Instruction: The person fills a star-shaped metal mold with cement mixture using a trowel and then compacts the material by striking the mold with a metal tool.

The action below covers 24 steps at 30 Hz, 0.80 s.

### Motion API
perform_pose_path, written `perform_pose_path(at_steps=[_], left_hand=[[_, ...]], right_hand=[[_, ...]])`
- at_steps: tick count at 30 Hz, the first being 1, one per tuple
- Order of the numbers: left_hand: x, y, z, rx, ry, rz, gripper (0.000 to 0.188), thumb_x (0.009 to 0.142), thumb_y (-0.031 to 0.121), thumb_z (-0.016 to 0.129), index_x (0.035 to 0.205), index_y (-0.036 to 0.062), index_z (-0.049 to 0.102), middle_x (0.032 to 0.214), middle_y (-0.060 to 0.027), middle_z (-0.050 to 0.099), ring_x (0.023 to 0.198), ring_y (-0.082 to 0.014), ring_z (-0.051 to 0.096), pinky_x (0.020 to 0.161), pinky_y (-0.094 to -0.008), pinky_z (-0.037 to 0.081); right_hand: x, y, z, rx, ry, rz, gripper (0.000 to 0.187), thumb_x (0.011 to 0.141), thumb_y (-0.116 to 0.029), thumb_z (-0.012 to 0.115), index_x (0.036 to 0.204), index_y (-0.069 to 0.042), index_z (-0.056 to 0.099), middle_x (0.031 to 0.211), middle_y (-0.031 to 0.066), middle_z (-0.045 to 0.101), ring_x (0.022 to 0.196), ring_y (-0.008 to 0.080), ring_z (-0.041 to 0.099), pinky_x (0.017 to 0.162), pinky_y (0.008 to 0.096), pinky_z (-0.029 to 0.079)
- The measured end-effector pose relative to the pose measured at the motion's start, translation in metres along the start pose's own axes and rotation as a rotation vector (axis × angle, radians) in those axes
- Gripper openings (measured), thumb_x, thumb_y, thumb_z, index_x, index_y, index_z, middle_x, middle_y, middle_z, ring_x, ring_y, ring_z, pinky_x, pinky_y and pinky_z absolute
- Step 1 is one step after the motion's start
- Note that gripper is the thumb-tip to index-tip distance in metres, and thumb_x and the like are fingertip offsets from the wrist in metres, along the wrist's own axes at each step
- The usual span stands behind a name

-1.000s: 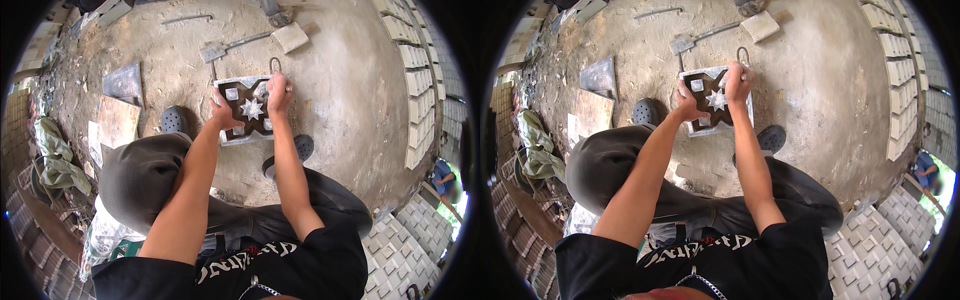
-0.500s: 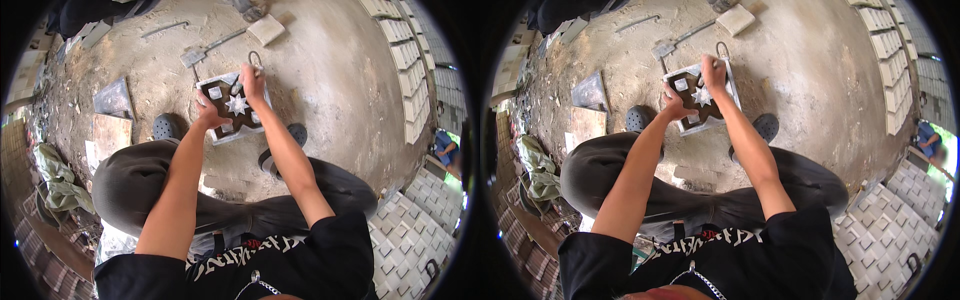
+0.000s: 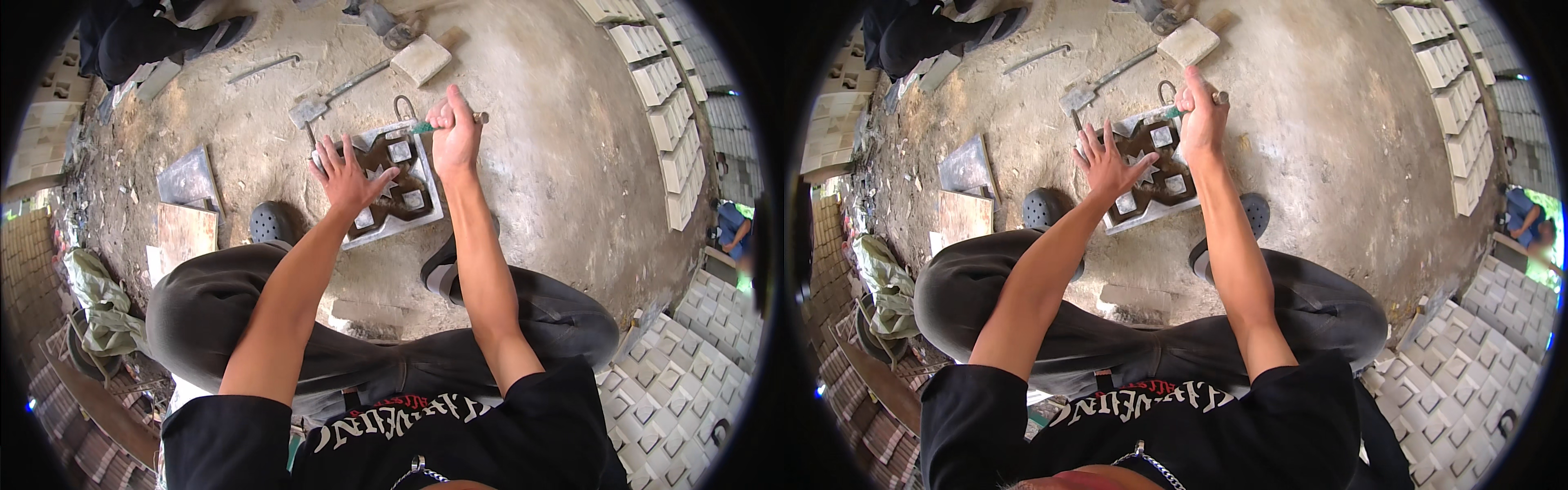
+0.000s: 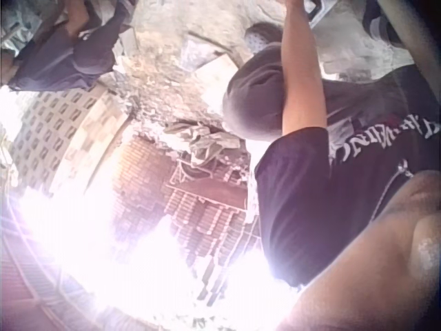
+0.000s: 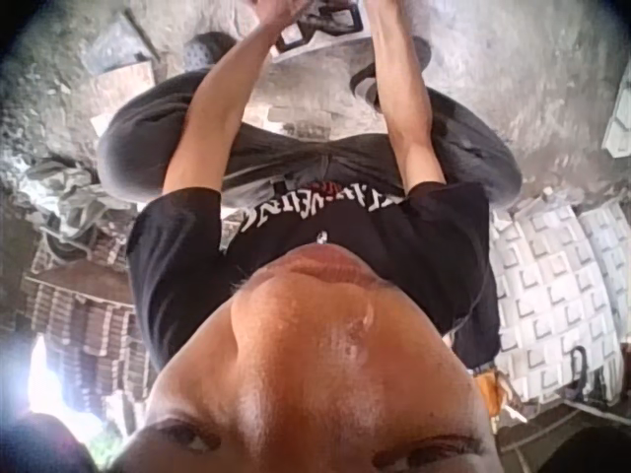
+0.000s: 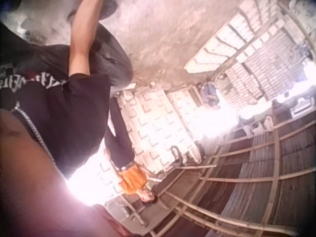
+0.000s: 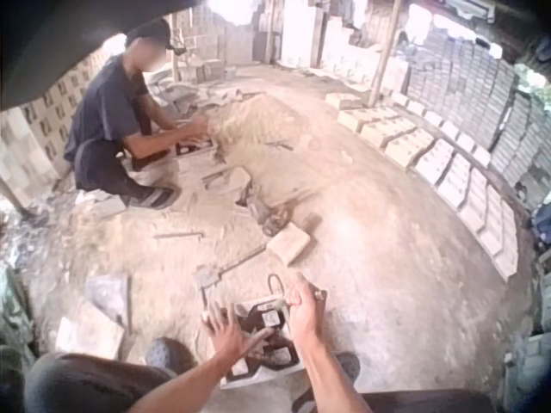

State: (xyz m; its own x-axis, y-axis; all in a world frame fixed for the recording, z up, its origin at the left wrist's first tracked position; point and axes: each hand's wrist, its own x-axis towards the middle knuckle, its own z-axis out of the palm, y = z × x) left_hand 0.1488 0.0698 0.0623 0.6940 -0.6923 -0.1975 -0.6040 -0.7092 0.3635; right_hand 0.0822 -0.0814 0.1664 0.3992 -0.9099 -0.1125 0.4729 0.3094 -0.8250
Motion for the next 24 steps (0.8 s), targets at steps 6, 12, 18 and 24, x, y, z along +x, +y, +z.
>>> perform_pose_path(at_steps=[6, 12, 18, 24], left_hand=[[0.024, 0.018, 0.013, -0.055, -0.158, -0.220, 0.125, 0.063, 0.082, 0.058, 0.152, 0.0134, 0.005, 0.154, -0.0267, -0.010, 0.141, -0.0449, -0.017, 0.103, -0.0696, -0.010], [0.040, 0.017, 0.011, -0.052, -0.367, -0.262, 0.123, 0.066, 0.077, 0.062, 0.152, 0.0169, -0.002, 0.153, -0.0274, -0.016, 0.139, -0.0464, -0.021, 0.103, -0.0702, -0.008], [0.047, 0.021, 0.001, -0.031, -0.447, -0.294, 0.124, 0.066, 0.078, 0.060, 0.152, 0.0157, -0.005, 0.152, -0.0279, -0.017, 0.138, -0.0468, -0.022, 0.103, -0.0701, -0.008], [0.044, 0.016, 0.001, -0.032, -0.441, -0.310, 0.123, 0.066, 0.078, 0.060, 0.152, 0.0158, -0.004, 0.152, -0.0275, -0.018, 0.138, -0.0462, -0.023, 0.103, -0.0700, -0.009]], right_hand=[[-0.001, 0.051, -0.017, -0.306, -0.056, 0.072, 0.039, 0.089, -0.017, 0.061, 0.056, -0.012, 0.040, 0.058, -0.0043, 0.038, 0.057, 0.0079, 0.035, 0.056, 0.0261, 0.029], [0.012, 0.076, -0.030, -0.559, -0.211, -0.069, 0.044, 0.092, -0.014, 0.057, 0.052, -0.006, 0.039, 0.053, -0.0065, 0.038, 0.050, 0.0049, 0.032, 0.047, 0.0268, 0.024], [-0.006, 0.080, -0.037, -0.385, -0.116, -0.217, 0.034, 0.090, -0.014, 0.054, 0.059, 0.000, 0.049, 0.057, -0.0044, 0.045, 0.055, 0.0040, 0.038, 0.048, 0.0266, 0.027], [-0.021, 0.071, -0.025, -0.394, -0.224, -0.443, 0.031, 0.087, -0.011, 0.047, 0.060, 0.001, 0.044, 0.053, 0.0018, 0.042, 0.049, 0.0112, 0.041, 0.045, 0.0289, 0.029]])
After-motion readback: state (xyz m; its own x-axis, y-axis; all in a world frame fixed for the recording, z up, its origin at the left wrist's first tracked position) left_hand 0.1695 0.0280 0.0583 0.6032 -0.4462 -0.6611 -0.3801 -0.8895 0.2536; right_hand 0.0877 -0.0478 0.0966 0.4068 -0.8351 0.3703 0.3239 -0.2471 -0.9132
